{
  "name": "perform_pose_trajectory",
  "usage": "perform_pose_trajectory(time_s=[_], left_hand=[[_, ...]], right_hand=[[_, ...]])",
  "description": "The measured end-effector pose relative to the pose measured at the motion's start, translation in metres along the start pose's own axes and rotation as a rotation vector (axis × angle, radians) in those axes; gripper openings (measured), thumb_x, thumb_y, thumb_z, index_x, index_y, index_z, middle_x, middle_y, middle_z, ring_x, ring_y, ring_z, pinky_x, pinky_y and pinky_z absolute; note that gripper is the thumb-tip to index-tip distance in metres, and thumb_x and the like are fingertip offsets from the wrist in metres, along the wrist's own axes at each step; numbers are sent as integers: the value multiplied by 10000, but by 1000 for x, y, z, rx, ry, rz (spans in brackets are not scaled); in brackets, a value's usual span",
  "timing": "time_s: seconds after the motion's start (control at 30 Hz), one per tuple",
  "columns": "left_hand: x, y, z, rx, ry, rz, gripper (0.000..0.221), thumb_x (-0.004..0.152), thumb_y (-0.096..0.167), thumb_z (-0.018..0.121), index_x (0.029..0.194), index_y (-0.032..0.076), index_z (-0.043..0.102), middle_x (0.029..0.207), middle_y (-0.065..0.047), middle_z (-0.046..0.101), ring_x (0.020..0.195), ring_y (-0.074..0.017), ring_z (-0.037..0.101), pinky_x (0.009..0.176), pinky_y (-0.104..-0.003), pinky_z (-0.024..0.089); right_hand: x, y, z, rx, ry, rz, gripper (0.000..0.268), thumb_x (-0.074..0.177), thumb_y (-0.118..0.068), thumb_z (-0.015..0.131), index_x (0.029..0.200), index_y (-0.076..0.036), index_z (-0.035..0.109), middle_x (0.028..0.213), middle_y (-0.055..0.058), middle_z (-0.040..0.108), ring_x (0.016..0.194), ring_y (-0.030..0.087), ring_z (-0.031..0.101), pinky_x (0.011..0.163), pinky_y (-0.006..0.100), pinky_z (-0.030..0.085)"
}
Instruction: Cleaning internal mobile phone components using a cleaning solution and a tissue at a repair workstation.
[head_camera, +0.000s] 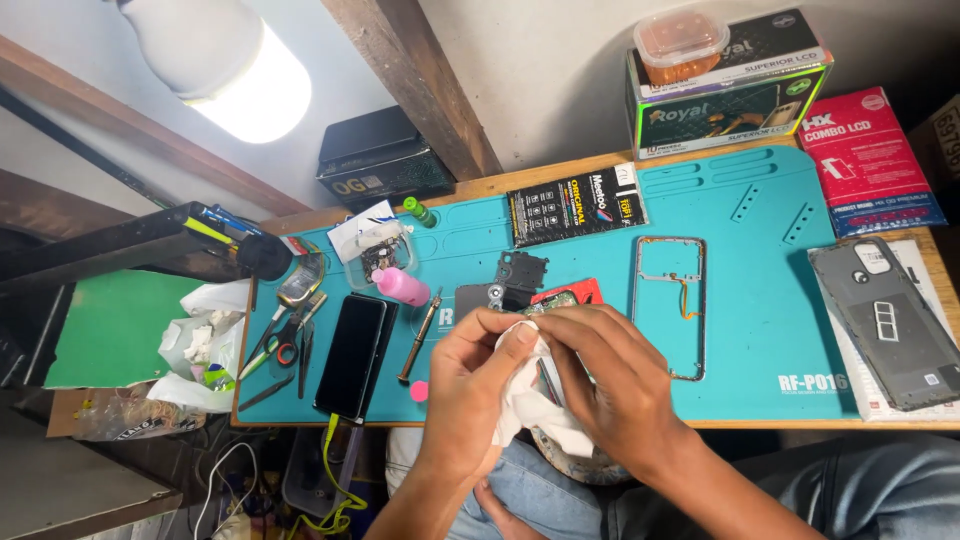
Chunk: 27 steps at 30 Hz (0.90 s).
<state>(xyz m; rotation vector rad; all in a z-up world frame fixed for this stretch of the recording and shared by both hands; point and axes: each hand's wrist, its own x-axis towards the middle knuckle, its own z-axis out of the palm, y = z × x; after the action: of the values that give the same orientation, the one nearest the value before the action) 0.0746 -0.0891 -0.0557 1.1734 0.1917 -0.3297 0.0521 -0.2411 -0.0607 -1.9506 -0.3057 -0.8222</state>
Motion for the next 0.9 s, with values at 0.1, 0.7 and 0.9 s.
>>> perform_pose_trajectory(time_s=[0.1,0.7,0.9], left_hand=[[9,-17,-11,-328,-26,-286,197,979,103,762,1140,6,705,895,-89,639,718,-130,587,587,-215,448],[-34,45,11,467,-93,340,167,925,-90,762,1086,-54,788,947,-71,740,679,-56,548,547,-203,431],[-42,54,17,830,18,566,65,922,29,703,938,-11,752,761,-30,666,641,-101,526,566,-255,437]], right_hand=[[-6,10,5,-11,-14,-18,314,837,135,756,1134,39,724,1105,136,762,924,254,725,843,360,602],[4,11,-30,805,-99,949,226,921,35,733,1101,138,823,871,230,841,766,238,751,757,336,620],[2,8,-30,732,-126,925,176,923,15,753,1041,116,836,798,212,836,737,215,764,731,317,626]])
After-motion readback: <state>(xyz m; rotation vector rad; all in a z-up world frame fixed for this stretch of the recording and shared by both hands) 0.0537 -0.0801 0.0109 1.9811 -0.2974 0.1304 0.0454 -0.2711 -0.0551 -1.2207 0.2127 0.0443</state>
